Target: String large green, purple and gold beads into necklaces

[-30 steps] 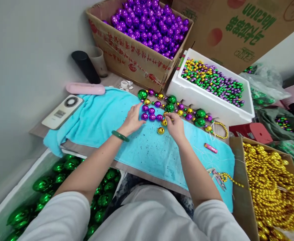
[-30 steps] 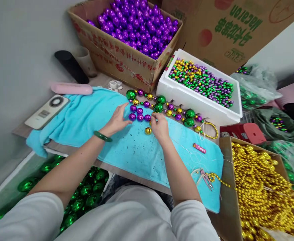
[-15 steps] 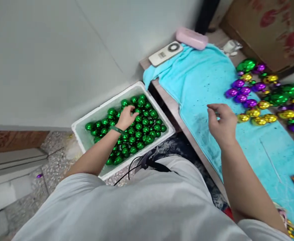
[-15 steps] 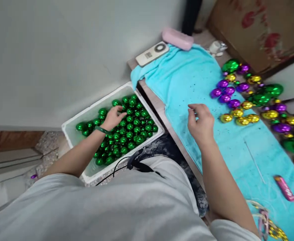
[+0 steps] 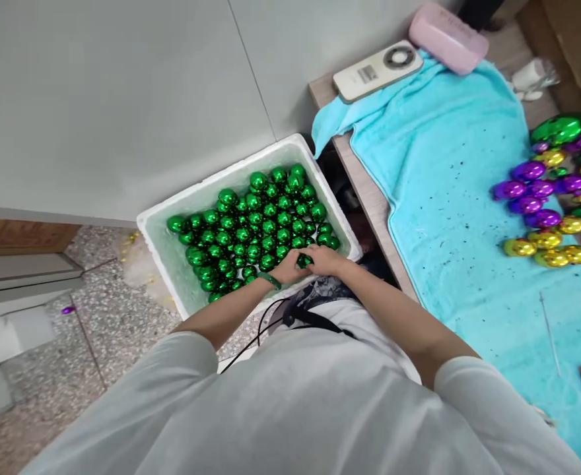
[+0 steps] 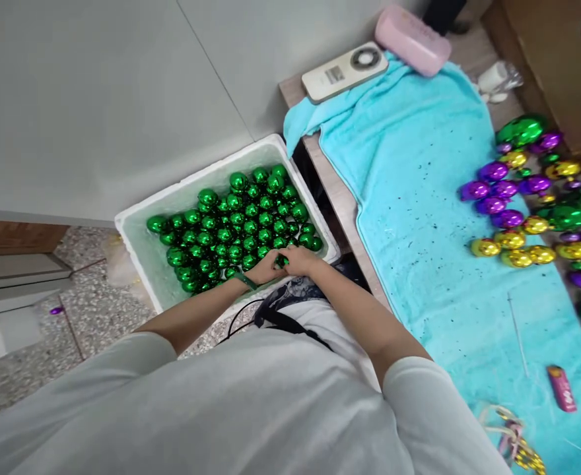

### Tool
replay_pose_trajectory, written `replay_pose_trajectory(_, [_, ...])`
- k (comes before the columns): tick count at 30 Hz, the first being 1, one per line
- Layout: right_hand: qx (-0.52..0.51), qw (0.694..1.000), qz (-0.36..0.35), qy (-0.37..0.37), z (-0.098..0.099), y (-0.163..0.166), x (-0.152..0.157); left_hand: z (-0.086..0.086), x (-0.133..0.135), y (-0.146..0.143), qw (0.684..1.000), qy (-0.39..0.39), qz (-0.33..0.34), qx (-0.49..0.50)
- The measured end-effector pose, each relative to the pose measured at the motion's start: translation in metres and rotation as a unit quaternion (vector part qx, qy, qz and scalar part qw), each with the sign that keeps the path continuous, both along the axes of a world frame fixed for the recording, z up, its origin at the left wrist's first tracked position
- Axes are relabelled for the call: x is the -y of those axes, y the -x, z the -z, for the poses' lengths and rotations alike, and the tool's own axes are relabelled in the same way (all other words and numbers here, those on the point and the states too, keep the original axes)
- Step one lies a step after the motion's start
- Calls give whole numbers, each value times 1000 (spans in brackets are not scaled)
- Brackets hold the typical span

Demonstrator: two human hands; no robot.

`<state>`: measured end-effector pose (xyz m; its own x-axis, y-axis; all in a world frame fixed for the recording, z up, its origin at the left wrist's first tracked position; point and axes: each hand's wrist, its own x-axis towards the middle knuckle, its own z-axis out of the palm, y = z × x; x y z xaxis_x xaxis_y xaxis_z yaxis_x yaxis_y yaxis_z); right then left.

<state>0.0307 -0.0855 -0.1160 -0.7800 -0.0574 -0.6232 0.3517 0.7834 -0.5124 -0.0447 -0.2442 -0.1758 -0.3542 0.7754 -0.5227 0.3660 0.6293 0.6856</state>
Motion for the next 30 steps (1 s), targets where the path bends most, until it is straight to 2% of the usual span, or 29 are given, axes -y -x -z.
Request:
replay_pose_trajectory(4, [53,998,-20,14,18,2,0,-6,27,17,998,37,-41,-6])
replay_pose_trajectory(8, [71,997,-13,10,27,6,-1,-2,51,9,993,70,-92,13])
replay_pose_trajectory(12, [86,996,13,16,32,16,-2,19,36,-7,976,25,-175,127])
replay_pose_trajectory(15, [119,991,45,28,33,22,-5,33,19,-8,964,10,-201,175])
replay_pose_trajectory(19, [164,978,112,57,35,24,-13,39,6,1,936,-6,-235,262])
replay_pose_trajectory(23, [197,949,207,134,38,24,-22,34,2,7,884,15,-271,381])
replay_pose_trajectory(27, [203,896,322,230,39,18,-31,24,-4,7,828,29,-292,477])
replay_pose_trajectory(30, [194,852,399,278,38,16,-33,17,-10,6,802,21,-312,509])
